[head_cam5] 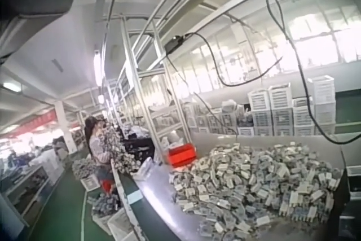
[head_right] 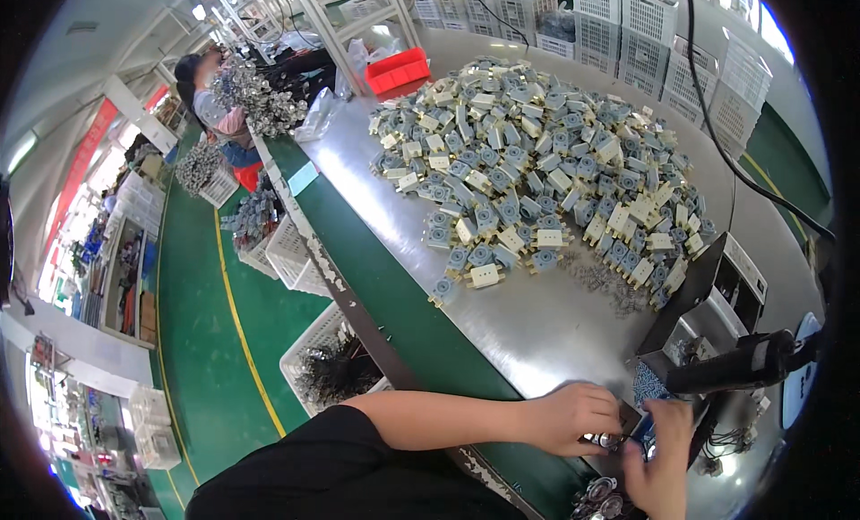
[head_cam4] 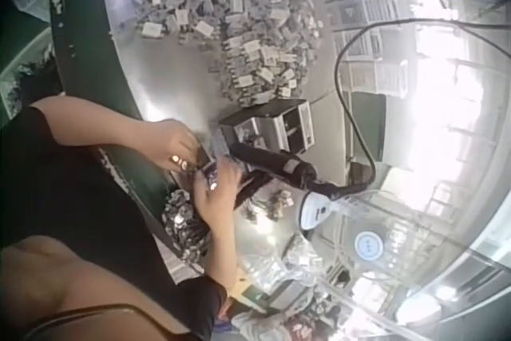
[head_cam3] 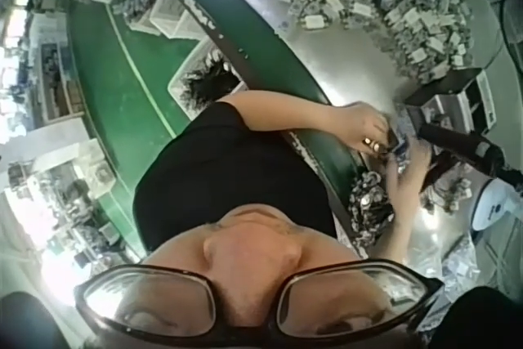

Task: Assembling small electronic components using a power screwdriver on a production line.

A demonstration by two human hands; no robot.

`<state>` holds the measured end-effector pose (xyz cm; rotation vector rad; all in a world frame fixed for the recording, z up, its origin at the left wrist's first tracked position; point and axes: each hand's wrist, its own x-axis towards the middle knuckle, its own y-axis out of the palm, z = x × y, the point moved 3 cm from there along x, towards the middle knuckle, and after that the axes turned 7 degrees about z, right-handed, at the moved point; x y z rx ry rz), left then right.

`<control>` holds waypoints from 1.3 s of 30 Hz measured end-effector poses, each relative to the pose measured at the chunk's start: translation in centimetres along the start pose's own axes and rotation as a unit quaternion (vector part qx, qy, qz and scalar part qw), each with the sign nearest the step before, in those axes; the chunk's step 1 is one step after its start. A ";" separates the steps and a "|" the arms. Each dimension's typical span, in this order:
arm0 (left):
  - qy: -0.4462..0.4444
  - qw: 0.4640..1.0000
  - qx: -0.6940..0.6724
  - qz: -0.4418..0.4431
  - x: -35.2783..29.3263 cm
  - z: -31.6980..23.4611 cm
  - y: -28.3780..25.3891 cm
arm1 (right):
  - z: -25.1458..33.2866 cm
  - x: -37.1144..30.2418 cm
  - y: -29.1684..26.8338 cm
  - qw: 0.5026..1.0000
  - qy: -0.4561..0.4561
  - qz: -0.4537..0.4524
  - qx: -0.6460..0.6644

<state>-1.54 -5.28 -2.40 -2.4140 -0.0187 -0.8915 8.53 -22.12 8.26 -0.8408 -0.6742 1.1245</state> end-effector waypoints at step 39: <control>0.072 0.986 -0.097 0.111 2.2 -4.6 1.9 | -29.0 -15.2 -11.6 0.741 0.407 -0.382 -0.374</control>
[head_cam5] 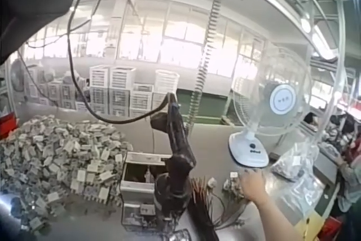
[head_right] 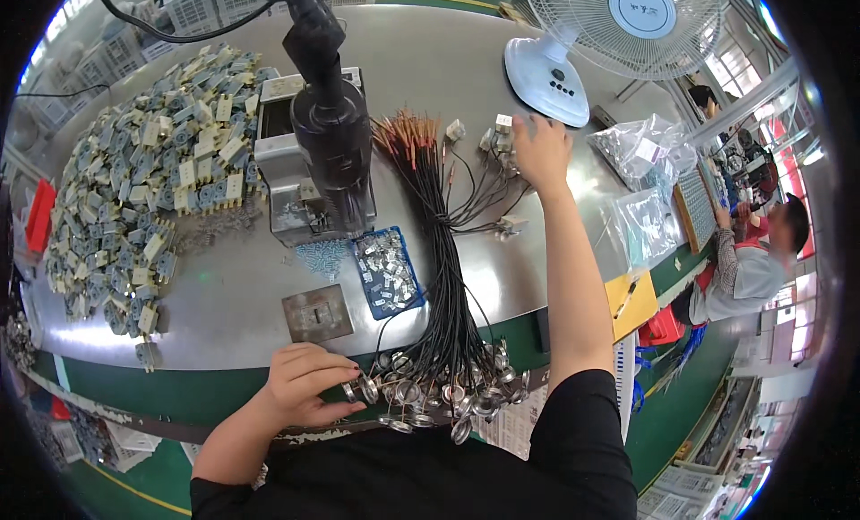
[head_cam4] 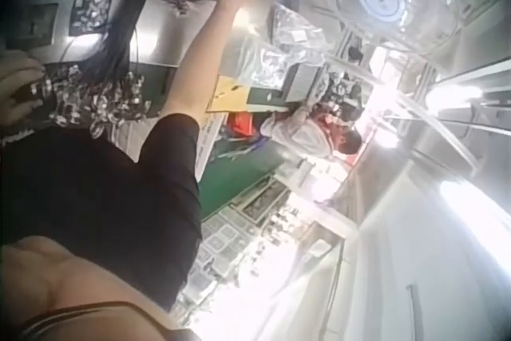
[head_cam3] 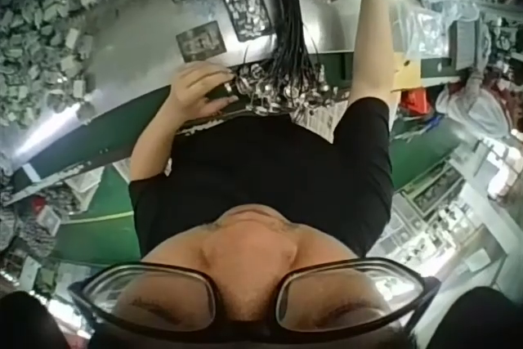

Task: Assembling small electronic components using a power screwdriver on a production line.

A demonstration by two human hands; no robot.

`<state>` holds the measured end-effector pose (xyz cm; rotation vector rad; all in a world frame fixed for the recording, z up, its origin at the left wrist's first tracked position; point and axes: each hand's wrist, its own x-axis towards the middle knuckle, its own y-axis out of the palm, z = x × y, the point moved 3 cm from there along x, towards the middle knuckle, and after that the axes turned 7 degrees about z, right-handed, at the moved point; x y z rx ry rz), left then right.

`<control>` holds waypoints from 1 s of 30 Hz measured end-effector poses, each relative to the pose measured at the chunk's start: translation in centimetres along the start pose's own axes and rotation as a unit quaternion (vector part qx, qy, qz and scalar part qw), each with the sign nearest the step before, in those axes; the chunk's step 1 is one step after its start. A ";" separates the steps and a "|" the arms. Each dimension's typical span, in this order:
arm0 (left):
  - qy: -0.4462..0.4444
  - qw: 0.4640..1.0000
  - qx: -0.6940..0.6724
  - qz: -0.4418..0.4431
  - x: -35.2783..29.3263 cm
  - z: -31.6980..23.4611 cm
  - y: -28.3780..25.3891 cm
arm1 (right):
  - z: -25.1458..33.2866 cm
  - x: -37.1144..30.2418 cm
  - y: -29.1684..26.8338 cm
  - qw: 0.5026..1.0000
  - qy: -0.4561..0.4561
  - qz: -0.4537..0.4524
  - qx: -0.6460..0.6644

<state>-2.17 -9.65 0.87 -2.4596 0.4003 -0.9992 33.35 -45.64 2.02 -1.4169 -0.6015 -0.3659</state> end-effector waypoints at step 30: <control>0.068 0.940 0.318 -0.104 -1.7 -2.8 0.6 | 17.1 -10.6 -11.8 0.654 0.005 0.076 0.753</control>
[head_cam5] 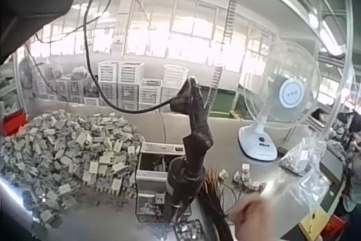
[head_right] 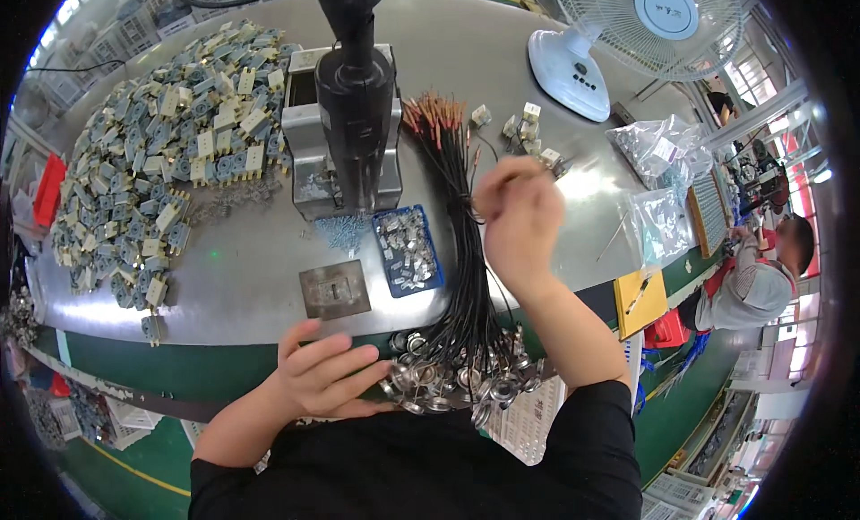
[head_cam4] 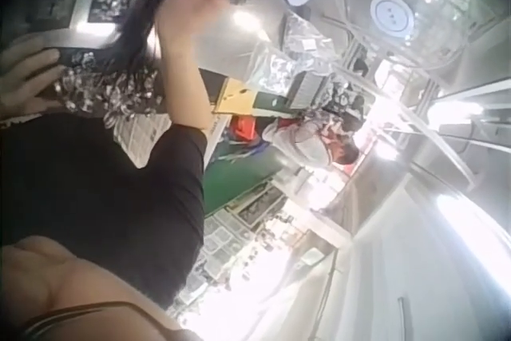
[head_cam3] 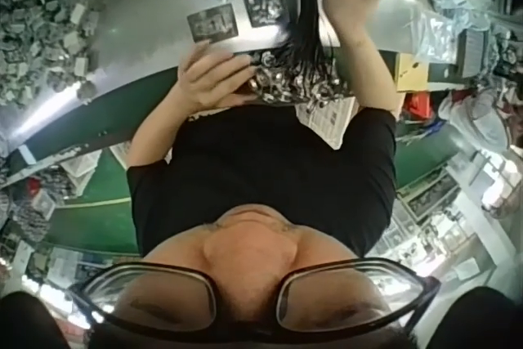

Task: Assembling small electronic components using a power screwdriver on a production line.

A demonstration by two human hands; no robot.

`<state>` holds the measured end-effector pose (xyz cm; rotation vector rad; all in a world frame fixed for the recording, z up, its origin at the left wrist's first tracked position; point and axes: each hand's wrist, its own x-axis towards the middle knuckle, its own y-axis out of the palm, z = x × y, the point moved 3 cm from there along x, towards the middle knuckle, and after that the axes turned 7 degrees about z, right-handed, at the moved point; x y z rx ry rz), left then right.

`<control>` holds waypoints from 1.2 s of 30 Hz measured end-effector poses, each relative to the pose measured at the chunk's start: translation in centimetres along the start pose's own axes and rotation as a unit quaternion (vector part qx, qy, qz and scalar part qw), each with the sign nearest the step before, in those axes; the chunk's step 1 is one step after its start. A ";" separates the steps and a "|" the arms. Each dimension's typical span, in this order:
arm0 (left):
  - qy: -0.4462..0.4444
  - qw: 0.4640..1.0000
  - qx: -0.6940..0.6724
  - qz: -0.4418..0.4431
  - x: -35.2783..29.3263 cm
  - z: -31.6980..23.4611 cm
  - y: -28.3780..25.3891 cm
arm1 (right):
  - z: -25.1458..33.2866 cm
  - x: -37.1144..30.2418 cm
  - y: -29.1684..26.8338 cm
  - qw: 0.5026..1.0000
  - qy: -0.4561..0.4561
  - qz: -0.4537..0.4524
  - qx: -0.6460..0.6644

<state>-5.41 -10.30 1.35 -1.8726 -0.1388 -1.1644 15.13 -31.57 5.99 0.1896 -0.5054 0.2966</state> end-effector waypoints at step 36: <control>-0.381 0.790 -0.434 0.205 2.4 8.3 -3.1 | -0.1 -1.9 9.9 0.780 -0.194 0.546 -0.237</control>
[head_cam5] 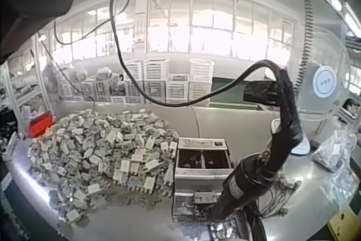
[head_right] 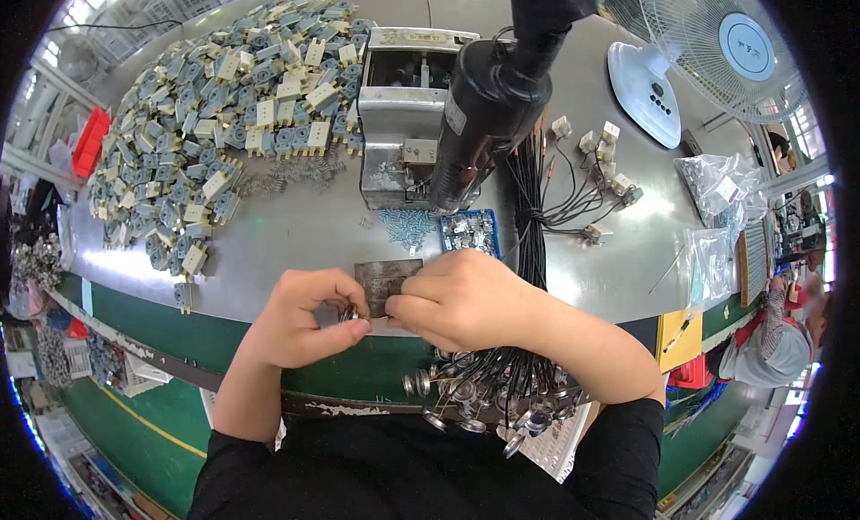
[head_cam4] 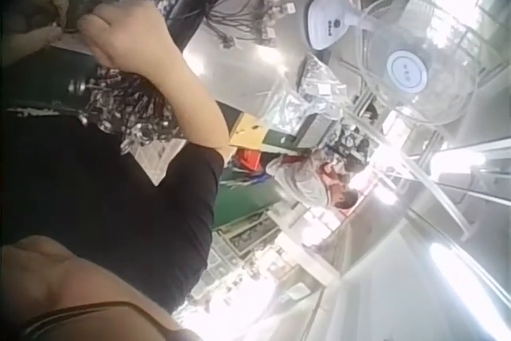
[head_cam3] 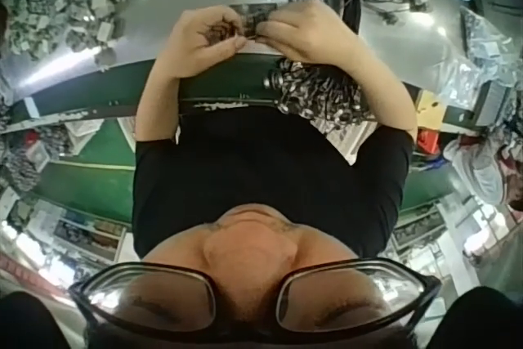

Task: Assembling small electronic components using a power screwdriver on a production line.

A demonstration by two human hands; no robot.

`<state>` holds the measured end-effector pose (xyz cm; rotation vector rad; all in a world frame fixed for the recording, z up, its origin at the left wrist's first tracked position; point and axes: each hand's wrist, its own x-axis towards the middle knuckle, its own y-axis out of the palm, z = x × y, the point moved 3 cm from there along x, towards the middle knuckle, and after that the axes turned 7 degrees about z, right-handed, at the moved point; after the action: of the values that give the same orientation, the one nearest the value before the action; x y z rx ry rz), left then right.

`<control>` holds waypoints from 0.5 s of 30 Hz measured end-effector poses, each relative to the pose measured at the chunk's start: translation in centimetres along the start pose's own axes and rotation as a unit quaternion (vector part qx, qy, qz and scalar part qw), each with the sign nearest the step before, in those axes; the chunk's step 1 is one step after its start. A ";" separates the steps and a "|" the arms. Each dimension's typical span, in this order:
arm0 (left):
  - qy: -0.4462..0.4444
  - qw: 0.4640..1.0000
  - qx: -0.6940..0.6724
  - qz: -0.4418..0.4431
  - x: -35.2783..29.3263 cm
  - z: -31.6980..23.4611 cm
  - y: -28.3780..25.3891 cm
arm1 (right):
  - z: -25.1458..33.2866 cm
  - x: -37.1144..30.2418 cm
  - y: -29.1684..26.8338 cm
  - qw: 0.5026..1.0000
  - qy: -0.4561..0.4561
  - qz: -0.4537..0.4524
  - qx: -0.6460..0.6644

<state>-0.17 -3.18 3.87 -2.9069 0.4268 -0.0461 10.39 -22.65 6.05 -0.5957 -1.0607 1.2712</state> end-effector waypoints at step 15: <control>-0.002 0.932 -0.362 0.028 0.9 2.3 2.9 | -0.6 -0.4 -1.7 0.986 0.024 -0.117 0.120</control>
<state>0.05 -5.69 1.05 -3.6110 0.6380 0.1608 11.70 -23.33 7.16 -0.3070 -0.8933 1.1497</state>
